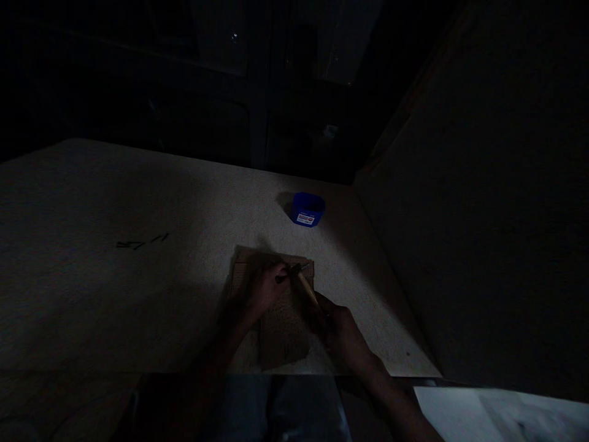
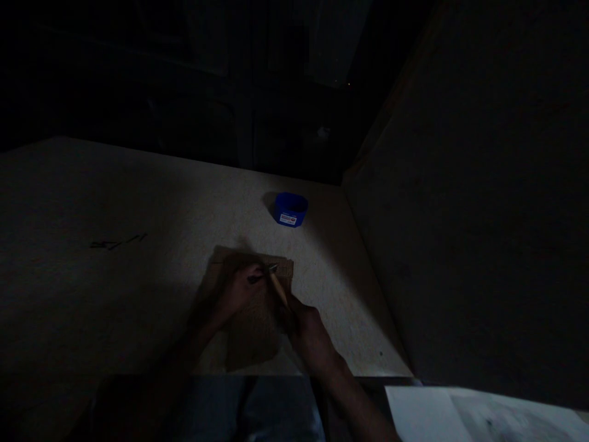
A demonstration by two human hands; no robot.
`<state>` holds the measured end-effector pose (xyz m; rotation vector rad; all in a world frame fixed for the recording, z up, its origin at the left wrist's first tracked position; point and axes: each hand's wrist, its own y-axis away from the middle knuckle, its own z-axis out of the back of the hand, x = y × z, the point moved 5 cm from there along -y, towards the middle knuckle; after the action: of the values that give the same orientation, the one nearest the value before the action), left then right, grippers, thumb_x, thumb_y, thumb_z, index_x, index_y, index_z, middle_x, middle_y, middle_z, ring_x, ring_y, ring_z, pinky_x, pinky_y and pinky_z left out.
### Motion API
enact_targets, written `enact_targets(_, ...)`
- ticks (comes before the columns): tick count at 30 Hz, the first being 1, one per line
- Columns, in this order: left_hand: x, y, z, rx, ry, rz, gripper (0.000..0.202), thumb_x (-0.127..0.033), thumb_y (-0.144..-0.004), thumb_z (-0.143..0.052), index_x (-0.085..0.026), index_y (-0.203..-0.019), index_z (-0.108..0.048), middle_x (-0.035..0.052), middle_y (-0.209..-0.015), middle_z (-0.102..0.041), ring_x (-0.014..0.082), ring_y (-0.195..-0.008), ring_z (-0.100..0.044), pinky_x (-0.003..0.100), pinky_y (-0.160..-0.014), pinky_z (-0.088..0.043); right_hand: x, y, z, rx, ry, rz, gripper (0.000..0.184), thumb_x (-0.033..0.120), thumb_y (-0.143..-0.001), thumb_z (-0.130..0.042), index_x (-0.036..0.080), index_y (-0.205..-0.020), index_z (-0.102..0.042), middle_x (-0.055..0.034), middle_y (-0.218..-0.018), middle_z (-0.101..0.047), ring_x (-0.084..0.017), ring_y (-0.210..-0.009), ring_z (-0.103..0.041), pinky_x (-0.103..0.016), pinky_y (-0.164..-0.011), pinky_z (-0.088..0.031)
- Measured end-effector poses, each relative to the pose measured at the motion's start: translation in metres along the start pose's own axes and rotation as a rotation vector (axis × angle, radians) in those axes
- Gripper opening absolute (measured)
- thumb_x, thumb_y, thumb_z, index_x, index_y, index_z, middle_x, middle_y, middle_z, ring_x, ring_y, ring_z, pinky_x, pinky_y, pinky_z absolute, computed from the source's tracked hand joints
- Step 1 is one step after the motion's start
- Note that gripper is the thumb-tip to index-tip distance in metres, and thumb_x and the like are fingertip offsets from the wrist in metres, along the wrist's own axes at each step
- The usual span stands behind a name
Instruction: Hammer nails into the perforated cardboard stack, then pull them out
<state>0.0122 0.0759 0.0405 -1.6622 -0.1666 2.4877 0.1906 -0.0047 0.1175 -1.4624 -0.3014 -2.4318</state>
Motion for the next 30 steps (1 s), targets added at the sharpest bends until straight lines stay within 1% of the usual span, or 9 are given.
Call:
enact_targets(2,-0.002,0.0,0.001,-0.011,0.003,-0.006,0.017,-0.014,-0.081,-0.066,-0.022,-0.094,-0.072,0.0024,-0.093,-0.079,0.0191,-0.087,-0.075,0.029,-0.078,-0.06,0.0,0.0,0.001,0.002,-0.016,-0.009,0.044,0.043,-0.102,-0.045,0.015,-0.131,-0.063,-0.003,-0.087,-0.071,-0.018,-0.076,-0.065,-0.024,-0.065,-0.05)
enact_targets(6,-0.007,0.0,0.003,-0.029,0.036,-0.011,0.018,-0.013,-0.081,-0.066,-0.02,-0.095,-0.074,0.0045,-0.096,-0.08,0.0192,-0.088,-0.075,0.031,-0.083,-0.061,-0.005,0.001,0.006,-0.131,-0.111,-0.031,0.045,0.048,-0.099,-0.051,0.017,-0.129,-0.064,-0.0004,-0.077,-0.068,-0.015,-0.064,-0.06,-0.023,-0.056,-0.048)
enact_targets(8,-0.007,0.0,0.003,-0.02,0.056,0.0,0.018,-0.015,-0.081,-0.066,-0.02,-0.096,-0.075,0.0055,-0.099,-0.08,0.0199,-0.09,-0.076,0.033,-0.086,-0.061,-0.013,-0.001,0.006,-0.171,-0.217,-0.092,0.043,0.051,-0.097,-0.054,0.017,-0.119,-0.066,0.0011,-0.07,-0.065,-0.013,-0.052,-0.055,-0.022,-0.046,-0.044)
enact_targets(11,-0.006,0.0,0.003,-0.002,0.06,0.014,0.02,-0.017,-0.083,-0.065,-0.021,-0.099,-0.076,0.0054,-0.103,-0.079,0.0204,-0.094,-0.075,0.035,-0.09,-0.06,-0.027,-0.011,0.001,-0.157,-0.388,-0.201,0.042,0.056,-0.093,-0.055,0.017,-0.102,-0.064,0.0056,-0.054,-0.054,-0.009,-0.034,-0.04,-0.021,-0.032,-0.032)
enact_targets(14,-0.004,-0.001,0.002,-0.019,0.046,0.017,0.022,-0.017,-0.083,-0.065,-0.021,-0.102,-0.076,0.0059,-0.104,-0.079,0.0206,-0.095,-0.075,0.036,-0.091,-0.06,-0.032,-0.029,-0.003,-0.133,-0.471,-0.198,0.047,0.06,-0.091,-0.055,0.018,-0.111,-0.058,0.007,-0.055,-0.055,-0.009,-0.03,-0.039,-0.021,-0.03,-0.032)
enact_targets(17,-0.002,-0.001,0.002,-0.036,0.055,0.028,0.023,-0.016,-0.082,-0.066,-0.021,-0.102,-0.076,0.0059,-0.099,-0.08,0.0204,-0.091,-0.075,0.036,-0.088,-0.061,-0.033,-0.047,-0.01,-0.092,-0.459,-0.169,0.052,0.062,-0.092,-0.052,0.02,-0.121,-0.05,0.0079,-0.057,-0.056,-0.01,-0.03,-0.042,-0.021,-0.029,-0.034)
enact_targets(20,-0.004,-0.001,0.004,-0.032,0.09,0.021,0.021,-0.017,-0.082,-0.066,-0.021,-0.1,-0.075,0.0058,-0.1,-0.079,0.0199,-0.091,-0.075,0.035,-0.087,-0.061,-0.033,-0.059,-0.016,-0.071,-0.426,-0.153,0.048,0.059,-0.095,-0.05,0.021,-0.124,-0.046,0.0083,-0.059,-0.056,-0.01,-0.03,-0.042,-0.02,-0.028,-0.033)
enact_targets(26,-0.007,-0.001,0.005,-0.005,0.124,0.032,0.021,-0.015,-0.082,-0.065,-0.02,-0.101,-0.074,0.0057,-0.102,-0.079,0.0195,-0.094,-0.075,0.034,-0.088,-0.06,-0.035,-0.059,-0.021,-0.006,-0.334,-0.173,0.043,0.052,-0.098,-0.047,0.02,-0.127,-0.048,0.0078,-0.057,-0.052,-0.01,-0.031,-0.043,-0.02,-0.029,-0.034)
enact_targets(30,-0.005,-0.002,0.004,0.009,0.14,0.066,0.025,-0.014,-0.082,-0.066,-0.02,-0.105,-0.072,0.0059,-0.101,-0.079,0.0195,-0.092,-0.075,0.034,-0.087,-0.06,-0.034,-0.055,-0.019,-0.017,-0.291,-0.177,0.041,0.05,-0.099,-0.045,0.021,-0.128,-0.049,0.0079,-0.058,-0.053,-0.01,-0.032,-0.043,-0.019,-0.029,-0.035)
